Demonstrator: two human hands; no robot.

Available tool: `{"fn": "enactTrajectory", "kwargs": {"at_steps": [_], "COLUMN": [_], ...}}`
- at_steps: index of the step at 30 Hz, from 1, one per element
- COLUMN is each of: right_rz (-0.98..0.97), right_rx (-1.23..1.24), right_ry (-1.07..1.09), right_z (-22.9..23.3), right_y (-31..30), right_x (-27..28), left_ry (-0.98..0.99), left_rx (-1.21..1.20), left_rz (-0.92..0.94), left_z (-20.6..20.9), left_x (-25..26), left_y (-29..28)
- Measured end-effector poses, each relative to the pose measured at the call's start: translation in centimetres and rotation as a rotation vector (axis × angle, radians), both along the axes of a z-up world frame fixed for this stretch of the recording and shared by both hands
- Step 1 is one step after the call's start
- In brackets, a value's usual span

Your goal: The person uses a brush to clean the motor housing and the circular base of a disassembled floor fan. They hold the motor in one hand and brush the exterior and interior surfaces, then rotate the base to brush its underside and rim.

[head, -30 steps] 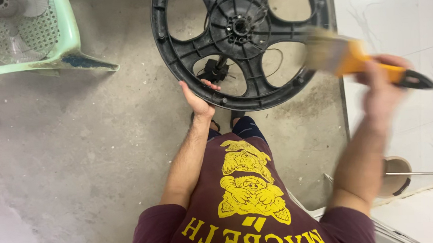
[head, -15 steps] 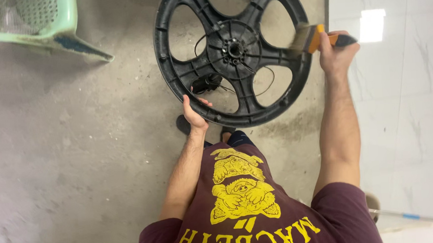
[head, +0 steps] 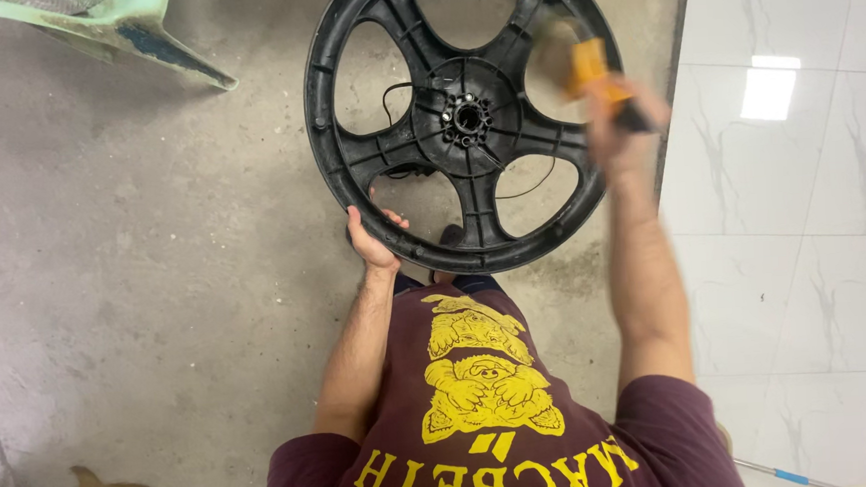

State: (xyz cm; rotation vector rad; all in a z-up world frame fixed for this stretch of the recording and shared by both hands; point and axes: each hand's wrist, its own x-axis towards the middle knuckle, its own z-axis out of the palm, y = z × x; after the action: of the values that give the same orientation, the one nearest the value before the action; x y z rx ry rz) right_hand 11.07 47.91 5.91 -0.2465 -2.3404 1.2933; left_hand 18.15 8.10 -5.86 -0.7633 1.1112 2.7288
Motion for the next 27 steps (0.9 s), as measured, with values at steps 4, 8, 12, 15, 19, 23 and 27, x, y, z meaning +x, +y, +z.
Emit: {"fn": "enactTrajectory", "kwargs": {"at_steps": [4,8,12,15,19,23,27], "right_rz": [0.350,0.096,-0.009,0.427,0.165,-0.231,0.255], "right_rx": [-0.010,0.373,-0.280,-0.303,-0.108,0.159,-0.073], "right_ry": [-0.183,0.182,0.046,-0.234,-0.173,0.097,0.056], "right_z": [-1.9,-0.1,-0.5,-3.1,-3.0,-0.8,-4.3], "right_y": [-5.3,2.2,1.6,-3.4,0.4,6.0,1.8], "right_x": [-0.5,-2.0,-1.6,-0.7,-1.7,-2.1,-1.0], "left_ry": [0.029,0.012,-0.020,-0.034,-0.029,-0.040,-0.095], "left_rx": [-0.057,-0.080,0.006,-0.041,-0.072,-0.073,-0.028], "left_rz": [0.001,-0.030,-0.058,-0.052,-0.107,-0.114,-0.156], "left_z": [-0.5,-2.5,-4.1,-3.2,-2.0,-2.9,-3.7], "left_x": [0.2,0.8,2.0,2.3,3.0,4.2,4.6], "left_y": [0.2,-0.1,-0.3,0.4,0.6,0.4,-0.4]}}
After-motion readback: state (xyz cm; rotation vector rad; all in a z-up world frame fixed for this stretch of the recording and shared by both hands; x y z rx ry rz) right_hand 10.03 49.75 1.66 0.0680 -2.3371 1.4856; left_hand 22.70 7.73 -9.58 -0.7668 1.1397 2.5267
